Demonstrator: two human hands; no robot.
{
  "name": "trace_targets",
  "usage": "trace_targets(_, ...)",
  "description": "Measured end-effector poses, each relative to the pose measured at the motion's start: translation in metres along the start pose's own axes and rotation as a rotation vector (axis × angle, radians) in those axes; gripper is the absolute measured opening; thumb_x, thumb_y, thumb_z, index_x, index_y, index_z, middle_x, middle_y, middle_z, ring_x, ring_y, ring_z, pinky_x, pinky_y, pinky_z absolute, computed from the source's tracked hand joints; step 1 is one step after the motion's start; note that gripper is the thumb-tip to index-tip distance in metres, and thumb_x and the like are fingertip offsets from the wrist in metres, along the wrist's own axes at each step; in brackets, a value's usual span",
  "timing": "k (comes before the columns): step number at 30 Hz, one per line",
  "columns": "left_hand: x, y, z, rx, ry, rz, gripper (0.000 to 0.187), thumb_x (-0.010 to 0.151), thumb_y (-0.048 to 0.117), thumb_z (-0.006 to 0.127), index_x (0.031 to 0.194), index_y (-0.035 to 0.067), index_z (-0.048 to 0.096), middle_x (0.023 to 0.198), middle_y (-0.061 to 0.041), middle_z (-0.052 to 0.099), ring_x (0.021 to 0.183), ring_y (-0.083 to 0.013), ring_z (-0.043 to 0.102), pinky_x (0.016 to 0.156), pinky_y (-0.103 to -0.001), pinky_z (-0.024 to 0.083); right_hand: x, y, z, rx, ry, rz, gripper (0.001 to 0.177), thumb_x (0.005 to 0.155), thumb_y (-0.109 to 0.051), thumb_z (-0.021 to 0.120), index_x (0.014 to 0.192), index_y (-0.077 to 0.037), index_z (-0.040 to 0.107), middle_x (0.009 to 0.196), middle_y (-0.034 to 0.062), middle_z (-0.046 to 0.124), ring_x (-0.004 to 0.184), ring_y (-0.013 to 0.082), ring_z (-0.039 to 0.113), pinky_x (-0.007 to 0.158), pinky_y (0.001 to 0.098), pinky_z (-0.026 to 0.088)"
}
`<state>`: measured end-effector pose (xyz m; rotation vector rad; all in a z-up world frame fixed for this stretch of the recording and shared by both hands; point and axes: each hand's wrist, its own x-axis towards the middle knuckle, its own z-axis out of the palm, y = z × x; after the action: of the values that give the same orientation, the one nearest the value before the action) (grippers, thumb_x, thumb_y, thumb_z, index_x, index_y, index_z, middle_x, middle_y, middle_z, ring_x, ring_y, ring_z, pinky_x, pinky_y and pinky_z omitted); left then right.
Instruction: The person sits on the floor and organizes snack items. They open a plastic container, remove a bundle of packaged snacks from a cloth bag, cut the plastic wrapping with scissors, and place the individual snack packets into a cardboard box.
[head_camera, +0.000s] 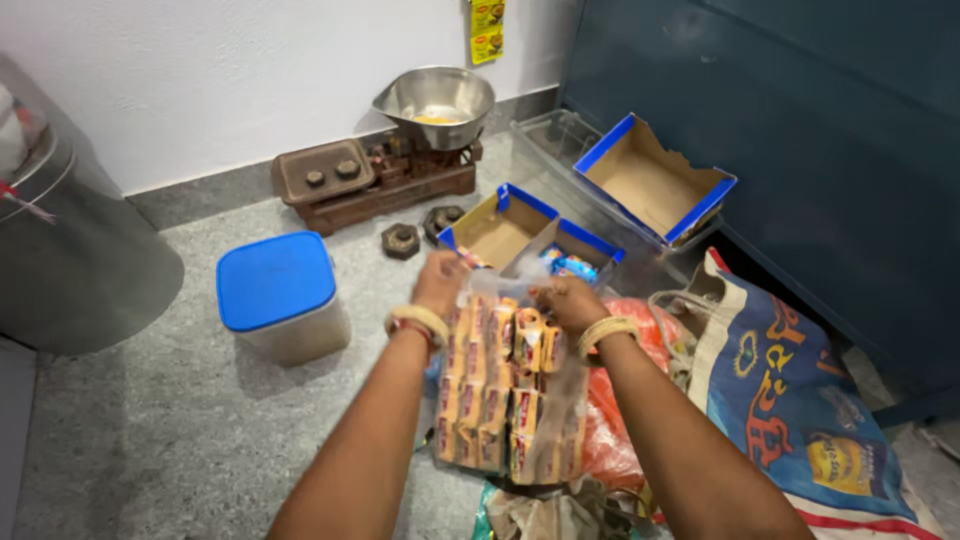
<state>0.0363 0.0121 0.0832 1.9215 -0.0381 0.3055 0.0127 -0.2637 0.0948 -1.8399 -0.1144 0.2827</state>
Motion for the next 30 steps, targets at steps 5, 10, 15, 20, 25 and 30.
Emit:
trace_targets(5, -0.051, 0.048, 0.017, 0.160, -0.034, -0.338, 0.107, 0.070, 0.058, 0.087, 0.151, 0.019, 0.030, 0.144, -0.027, 0.044, 0.130, -0.0451, 0.049, 0.106, -0.048, 0.044, -0.022, -0.029, 0.014, -0.092, -0.071, -0.039, 0.019, 0.098, -0.016, 0.058, 0.091, -0.010, 0.075, 0.070, -0.0049, 0.061, 0.058, 0.0063, 0.051, 0.049, 0.0252, 0.042)
trace_targets(10, -0.054, 0.083, 0.021, 0.438, 0.037, -0.173, 0.113, 0.057, 0.052, 0.095, 0.143, 0.025, 0.027, 0.146, -0.028, 0.040, 0.132, -0.0505, 0.043, 0.103, -0.056, 0.040, -0.031, -0.043, 0.017, -0.006, -0.063, -0.019, 0.016, 0.095, -0.011, 0.059, 0.092, -0.009, 0.075, 0.071, -0.0056, 0.063, 0.057, 0.0061, 0.051, 0.048, 0.0249, 0.040)
trace_targets(15, -0.053, 0.046, 0.010, 0.464, 0.048, -0.256, 0.044, 0.089, 0.024, 0.071, 0.131, 0.020, 0.059, 0.116, -0.023, 0.069, 0.107, -0.0458, 0.067, 0.091, -0.055, 0.053, -0.024, -0.030, 0.010, -0.013, -0.033, 0.011, 0.019, 0.095, -0.009, 0.059, 0.096, -0.008, 0.077, 0.074, -0.0024, 0.065, 0.058, 0.0081, 0.054, 0.048, 0.0258, 0.042)
trace_targets(20, -0.047, -0.012, -0.013, 0.291, 0.211, -0.139, 0.017, 0.088, 0.014, 0.064, 0.097, 0.013, 0.077, 0.092, -0.020, 0.076, 0.086, -0.0367, 0.075, 0.076, -0.045, 0.059, -0.010, -0.010, 0.002, 0.080, -0.011, 0.014, 0.022, 0.093, -0.004, 0.059, 0.104, -0.007, 0.078, 0.081, 0.0010, 0.072, 0.064, 0.0106, 0.062, 0.052, 0.0260, 0.048)
trace_targets(25, -0.036, -0.040, -0.020, -0.452, 0.235, -0.233, 0.022, 0.094, 0.011, 0.053, 0.095, 0.002, 0.074, 0.084, -0.015, 0.076, 0.076, -0.0266, 0.075, 0.070, -0.039, 0.062, -0.001, 0.004, -0.008, 0.097, 0.042, 0.023, 0.016, 0.095, -0.013, 0.063, 0.102, -0.006, 0.076, 0.081, 0.0009, 0.072, 0.065, 0.0110, 0.064, 0.055, 0.0281, 0.052)
trace_targets(30, -0.034, -0.027, -0.025, -0.773, 0.194, -0.494, 0.026, 0.096, 0.021, 0.045, 0.102, 0.005, 0.064, 0.071, -0.011, 0.069, 0.059, -0.0255, 0.068, 0.054, -0.039, 0.055, -0.001, 0.006, -0.012, -0.052, 0.097, 0.009, 0.027, 0.101, -0.026, 0.067, 0.093, -0.001, 0.073, 0.072, 0.0028, 0.066, 0.061, 0.0117, 0.058, 0.054, 0.0302, 0.049)
